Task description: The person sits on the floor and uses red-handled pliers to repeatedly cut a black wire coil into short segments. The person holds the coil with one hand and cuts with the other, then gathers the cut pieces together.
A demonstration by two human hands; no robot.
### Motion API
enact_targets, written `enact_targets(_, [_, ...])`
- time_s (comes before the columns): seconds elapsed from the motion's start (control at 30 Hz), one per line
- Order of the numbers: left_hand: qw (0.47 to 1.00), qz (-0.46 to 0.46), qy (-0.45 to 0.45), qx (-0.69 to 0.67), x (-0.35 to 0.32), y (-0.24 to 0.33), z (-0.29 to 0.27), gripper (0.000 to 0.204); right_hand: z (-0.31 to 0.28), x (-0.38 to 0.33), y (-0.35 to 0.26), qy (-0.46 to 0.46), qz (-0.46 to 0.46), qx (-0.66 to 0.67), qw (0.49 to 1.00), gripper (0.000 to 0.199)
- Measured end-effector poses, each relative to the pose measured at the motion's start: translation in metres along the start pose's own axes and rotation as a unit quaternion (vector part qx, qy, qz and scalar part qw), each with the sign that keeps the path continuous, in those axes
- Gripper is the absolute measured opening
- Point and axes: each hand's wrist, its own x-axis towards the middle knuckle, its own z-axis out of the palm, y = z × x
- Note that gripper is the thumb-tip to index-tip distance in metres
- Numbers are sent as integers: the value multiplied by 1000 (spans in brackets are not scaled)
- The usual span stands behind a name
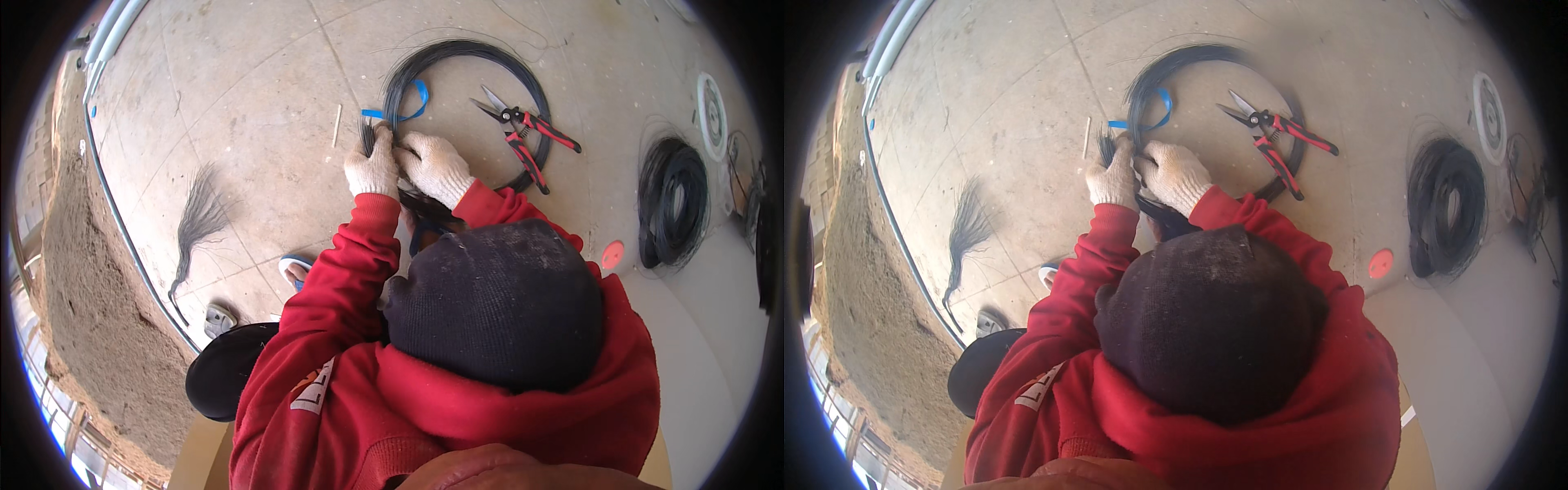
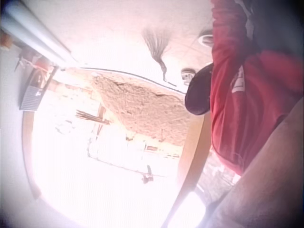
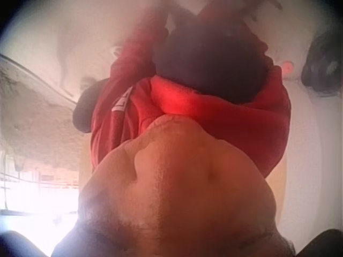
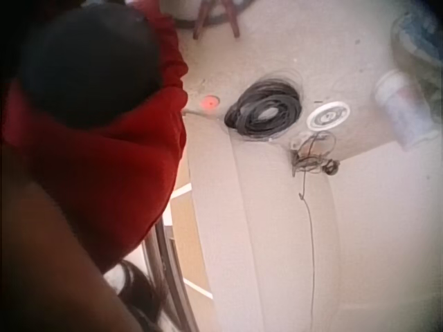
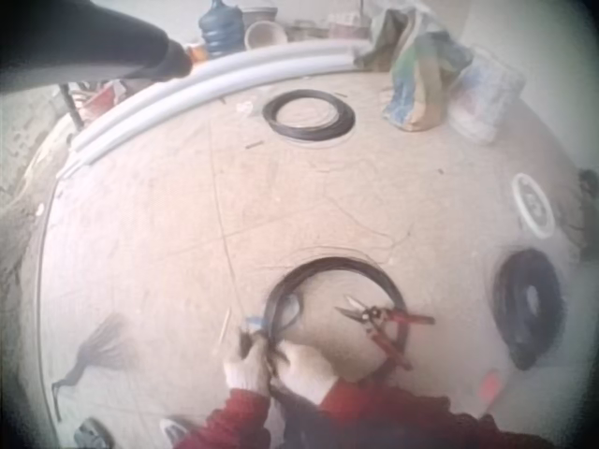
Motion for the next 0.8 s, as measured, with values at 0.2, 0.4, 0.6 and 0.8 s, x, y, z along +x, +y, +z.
enact_targets(0.2, [986,-36,-77,-144,8,0,2,21,-19,-3,0,20,-78,-62,995,34])
enact_targets(0.4, [978,-28,-123,-168,14,-3,2,19,-133,-24,34,177,123,-521,826,45])
enact_targets(0.6, [975,-78,-130,-164,16,6,3,18,-166,-37,75,56,110,-521,845,44])
enact_targets(0.8, [976,-63,-138,-156,17,9,5,19,-170,-45,29,-132,159,-364,908,27])
